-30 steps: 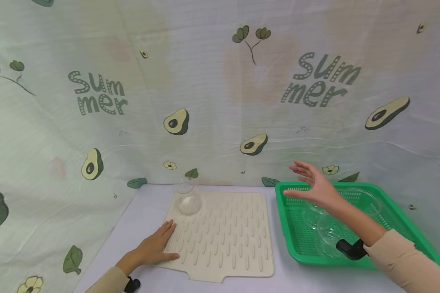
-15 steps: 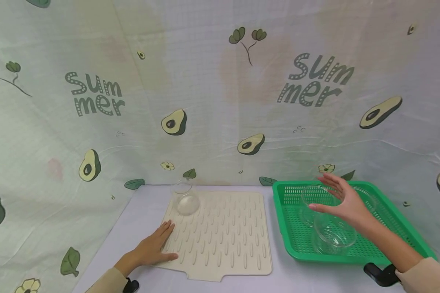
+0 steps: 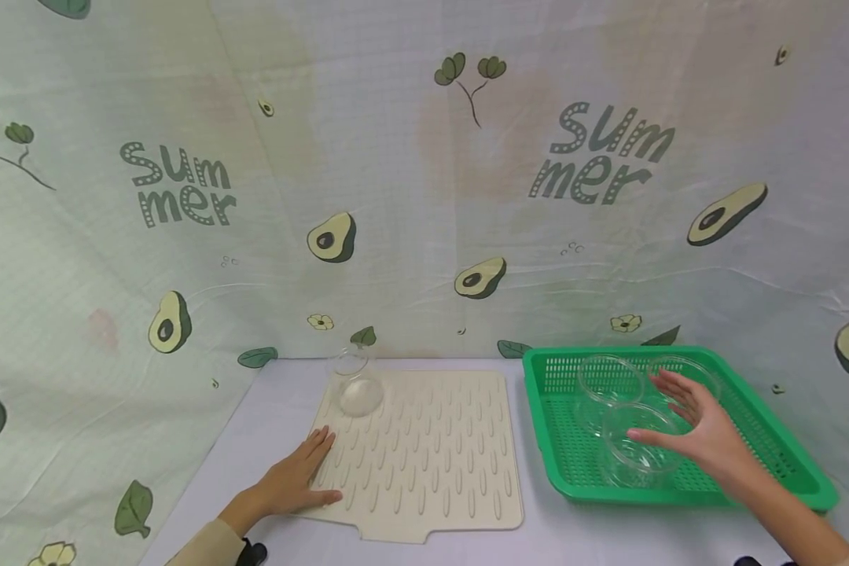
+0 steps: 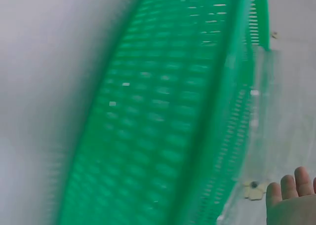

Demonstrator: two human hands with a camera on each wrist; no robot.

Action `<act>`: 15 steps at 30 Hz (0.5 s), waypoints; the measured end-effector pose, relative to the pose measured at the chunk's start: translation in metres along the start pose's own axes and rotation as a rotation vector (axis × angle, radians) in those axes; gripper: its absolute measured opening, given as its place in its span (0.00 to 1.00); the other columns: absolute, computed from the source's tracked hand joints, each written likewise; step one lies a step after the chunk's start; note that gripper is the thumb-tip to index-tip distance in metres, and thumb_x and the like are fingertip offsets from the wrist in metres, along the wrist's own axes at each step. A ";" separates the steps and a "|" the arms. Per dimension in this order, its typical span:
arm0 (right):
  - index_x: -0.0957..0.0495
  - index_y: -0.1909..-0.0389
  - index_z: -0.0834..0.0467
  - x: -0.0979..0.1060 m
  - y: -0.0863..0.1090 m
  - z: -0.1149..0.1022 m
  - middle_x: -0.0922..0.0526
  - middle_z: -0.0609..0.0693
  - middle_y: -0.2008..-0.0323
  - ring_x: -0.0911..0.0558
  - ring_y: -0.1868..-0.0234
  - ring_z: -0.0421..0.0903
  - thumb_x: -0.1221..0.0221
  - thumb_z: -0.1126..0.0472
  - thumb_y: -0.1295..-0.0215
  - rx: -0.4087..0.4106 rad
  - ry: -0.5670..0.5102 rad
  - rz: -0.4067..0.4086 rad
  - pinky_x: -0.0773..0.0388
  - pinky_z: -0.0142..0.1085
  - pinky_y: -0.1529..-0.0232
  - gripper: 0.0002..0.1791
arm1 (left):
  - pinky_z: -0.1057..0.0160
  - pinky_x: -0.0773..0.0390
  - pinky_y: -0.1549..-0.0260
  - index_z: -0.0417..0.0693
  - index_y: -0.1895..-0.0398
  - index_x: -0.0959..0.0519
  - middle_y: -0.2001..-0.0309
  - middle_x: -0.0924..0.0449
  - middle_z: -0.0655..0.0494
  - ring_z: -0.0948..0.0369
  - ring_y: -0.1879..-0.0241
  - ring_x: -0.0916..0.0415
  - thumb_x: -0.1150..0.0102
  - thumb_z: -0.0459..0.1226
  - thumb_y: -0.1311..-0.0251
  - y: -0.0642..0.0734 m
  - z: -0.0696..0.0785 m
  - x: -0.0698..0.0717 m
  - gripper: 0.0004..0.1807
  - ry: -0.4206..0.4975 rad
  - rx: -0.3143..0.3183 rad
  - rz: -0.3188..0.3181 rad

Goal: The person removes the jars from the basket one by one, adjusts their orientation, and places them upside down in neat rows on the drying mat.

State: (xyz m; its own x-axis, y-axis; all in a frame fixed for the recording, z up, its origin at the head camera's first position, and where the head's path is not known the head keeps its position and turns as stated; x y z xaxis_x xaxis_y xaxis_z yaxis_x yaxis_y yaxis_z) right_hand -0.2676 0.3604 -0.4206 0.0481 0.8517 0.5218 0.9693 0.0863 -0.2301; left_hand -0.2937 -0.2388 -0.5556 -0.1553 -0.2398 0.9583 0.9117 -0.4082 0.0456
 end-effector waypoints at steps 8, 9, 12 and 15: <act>0.55 0.21 0.42 -0.004 0.016 0.026 0.41 0.21 0.39 0.40 0.45 0.12 0.31 0.69 0.40 -0.015 0.010 -0.032 0.37 0.13 0.54 0.55 | 0.42 0.39 0.33 0.37 0.23 0.46 0.23 0.51 0.38 0.42 0.25 0.53 0.43 0.73 0.48 0.000 0.000 0.000 0.62 -0.006 -0.007 -0.001; 0.56 0.21 0.42 -0.003 0.017 0.028 0.42 0.20 0.39 0.40 0.45 0.11 0.31 0.69 0.41 -0.018 0.014 -0.039 0.38 0.13 0.54 0.56 | 0.41 0.39 0.33 0.37 0.23 0.45 0.23 0.51 0.37 0.42 0.25 0.53 0.43 0.72 0.48 -0.001 0.000 0.000 0.62 -0.005 -0.010 -0.001; 0.56 0.20 0.45 -0.003 0.019 0.033 0.42 0.20 0.39 0.41 0.45 0.11 0.30 0.69 0.42 -0.016 0.027 -0.059 0.40 0.12 0.54 0.57 | 0.42 0.39 0.33 0.36 0.23 0.45 0.23 0.51 0.37 0.41 0.25 0.53 0.42 0.72 0.48 -0.001 0.001 0.001 0.62 -0.001 -0.013 0.000; 0.56 0.20 0.49 -0.004 0.020 0.037 0.43 0.19 0.39 0.42 0.45 0.10 0.31 0.69 0.41 -0.010 0.031 -0.098 0.41 0.13 0.55 0.56 | 0.41 0.40 0.33 0.36 0.23 0.46 0.23 0.51 0.37 0.42 0.25 0.53 0.42 0.72 0.48 -0.001 0.002 0.001 0.62 0.005 -0.011 0.000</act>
State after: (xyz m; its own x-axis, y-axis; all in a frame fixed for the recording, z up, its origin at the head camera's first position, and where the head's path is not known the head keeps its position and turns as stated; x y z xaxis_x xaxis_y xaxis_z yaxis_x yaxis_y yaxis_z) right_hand -0.2576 0.3779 -0.4573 -0.0402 0.8232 0.5663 0.9720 0.1635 -0.1687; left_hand -0.2936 -0.2373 -0.5545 -0.1573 -0.2441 0.9569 0.9076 -0.4177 0.0426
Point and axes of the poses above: each hand's wrist, its own y-axis away from the middle knuckle, its own x-axis out of the back of the hand, z = x × y, the point moved 8 cm from there along -y, towards the middle knuckle
